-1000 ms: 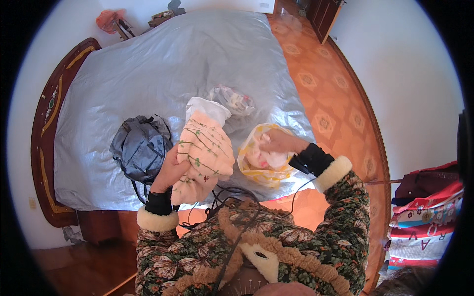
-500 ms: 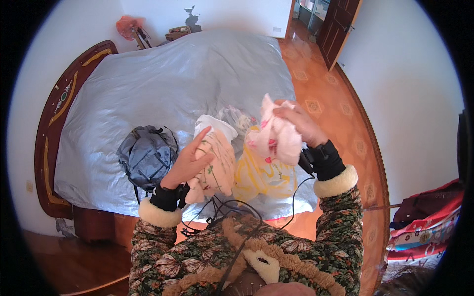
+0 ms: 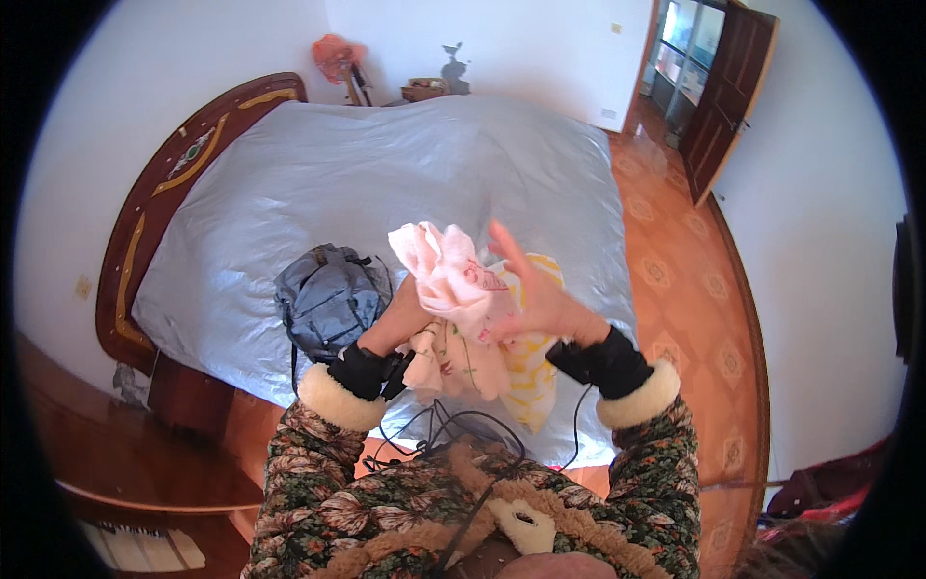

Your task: The person unpacks items from plastic bags on a bed, removes socks and other clothing, and places them into a wardrobe. They also fold a small cloth and place it on the bed.

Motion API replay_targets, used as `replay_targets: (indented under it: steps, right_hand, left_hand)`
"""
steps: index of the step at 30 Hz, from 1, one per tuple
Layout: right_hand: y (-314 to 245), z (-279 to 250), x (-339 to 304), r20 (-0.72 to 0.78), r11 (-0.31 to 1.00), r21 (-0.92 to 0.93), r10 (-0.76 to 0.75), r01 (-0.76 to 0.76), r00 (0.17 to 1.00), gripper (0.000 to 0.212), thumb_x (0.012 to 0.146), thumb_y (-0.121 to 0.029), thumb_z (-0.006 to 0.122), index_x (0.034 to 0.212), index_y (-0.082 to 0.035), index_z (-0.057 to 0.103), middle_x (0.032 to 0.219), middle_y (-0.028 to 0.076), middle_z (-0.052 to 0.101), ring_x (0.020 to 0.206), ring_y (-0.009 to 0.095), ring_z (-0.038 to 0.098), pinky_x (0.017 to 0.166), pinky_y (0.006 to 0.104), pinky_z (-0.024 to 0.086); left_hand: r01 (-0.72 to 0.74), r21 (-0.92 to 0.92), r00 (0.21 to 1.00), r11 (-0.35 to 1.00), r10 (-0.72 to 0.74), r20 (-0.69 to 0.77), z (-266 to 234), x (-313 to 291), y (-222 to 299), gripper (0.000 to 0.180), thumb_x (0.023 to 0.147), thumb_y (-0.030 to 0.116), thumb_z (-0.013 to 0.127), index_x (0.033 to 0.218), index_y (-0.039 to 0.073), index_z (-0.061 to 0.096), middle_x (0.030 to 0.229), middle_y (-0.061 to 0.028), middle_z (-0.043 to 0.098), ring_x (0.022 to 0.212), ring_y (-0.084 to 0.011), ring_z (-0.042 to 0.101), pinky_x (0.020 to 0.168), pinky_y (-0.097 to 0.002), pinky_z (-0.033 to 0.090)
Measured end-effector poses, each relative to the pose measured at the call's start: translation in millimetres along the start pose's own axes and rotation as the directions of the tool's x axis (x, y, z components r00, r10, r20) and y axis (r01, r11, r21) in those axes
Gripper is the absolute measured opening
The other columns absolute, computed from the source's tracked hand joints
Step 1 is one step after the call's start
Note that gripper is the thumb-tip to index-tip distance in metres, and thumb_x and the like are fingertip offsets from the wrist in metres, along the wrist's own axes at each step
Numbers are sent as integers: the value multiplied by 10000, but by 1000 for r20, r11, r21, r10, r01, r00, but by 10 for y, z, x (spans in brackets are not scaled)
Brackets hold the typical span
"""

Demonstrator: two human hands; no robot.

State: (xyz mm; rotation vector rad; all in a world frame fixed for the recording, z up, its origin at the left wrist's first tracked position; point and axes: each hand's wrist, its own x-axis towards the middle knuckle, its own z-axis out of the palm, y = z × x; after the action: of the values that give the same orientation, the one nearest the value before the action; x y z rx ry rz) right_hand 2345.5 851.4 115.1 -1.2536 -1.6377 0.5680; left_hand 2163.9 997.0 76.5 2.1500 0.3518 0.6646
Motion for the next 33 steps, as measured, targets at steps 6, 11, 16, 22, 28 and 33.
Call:
replay_targets:
  steps: [6,11,16,22,28,33]
  right_hand:
    - [356,321,-208,-210,963,-259,-128,71,969,815,732,-246,773,1395,16,379,1346,200,504,1183,263,540,931,355,458]
    - [781,-15,-87,-205,915,341,294,-213,934,332,919,-224,555,1160,-2,610,1147,112,640,1008,152,608,838,308,504]
    - [698,-88,-129,-20,504,815,518,-286,855,366,964,-291,486,1178,-18,601,1133,70,634,978,146,615,830,310,511]
    - [477,438,-266,296,645,621,333,-445,895,444,916,-263,602,1271,-6,531,1199,68,605,1052,149,597,901,303,491]
    - [766,750,-298,102,334,911,387,-243,917,391,937,-223,535,1261,-4,531,1216,98,598,1107,200,576,958,349,465]
    - [775,819,-190,20,261,949,508,-176,861,397,961,-183,467,1308,10,476,1272,154,570,1163,285,555,1013,420,438]
  left_hand:
    - [8,-162,994,987,-26,-110,1,-116,200,401,842,153,673,1203,16,565,1191,-121,609,1109,-237,569,952,-354,447]
    - [88,-238,995,967,-97,-26,-55,-293,276,304,927,127,574,1203,0,594,1086,-61,660,974,-141,611,878,-273,478]
    - [457,-540,866,707,-492,88,109,-418,102,270,957,155,543,1159,-8,619,1059,-49,660,910,-98,627,784,-263,519]
    - [468,-691,850,551,-494,183,-48,-839,-120,347,970,245,532,1199,-11,573,1109,-77,638,914,-128,637,784,-284,536]
    - [473,-603,860,643,-485,158,-633,-1549,-372,406,901,130,618,1277,30,504,1077,-85,621,939,-140,628,797,-280,532]
    - [382,-690,897,615,-425,117,-1182,-2215,-434,425,869,11,596,1282,44,499,1129,-101,601,994,-166,614,851,-292,526]
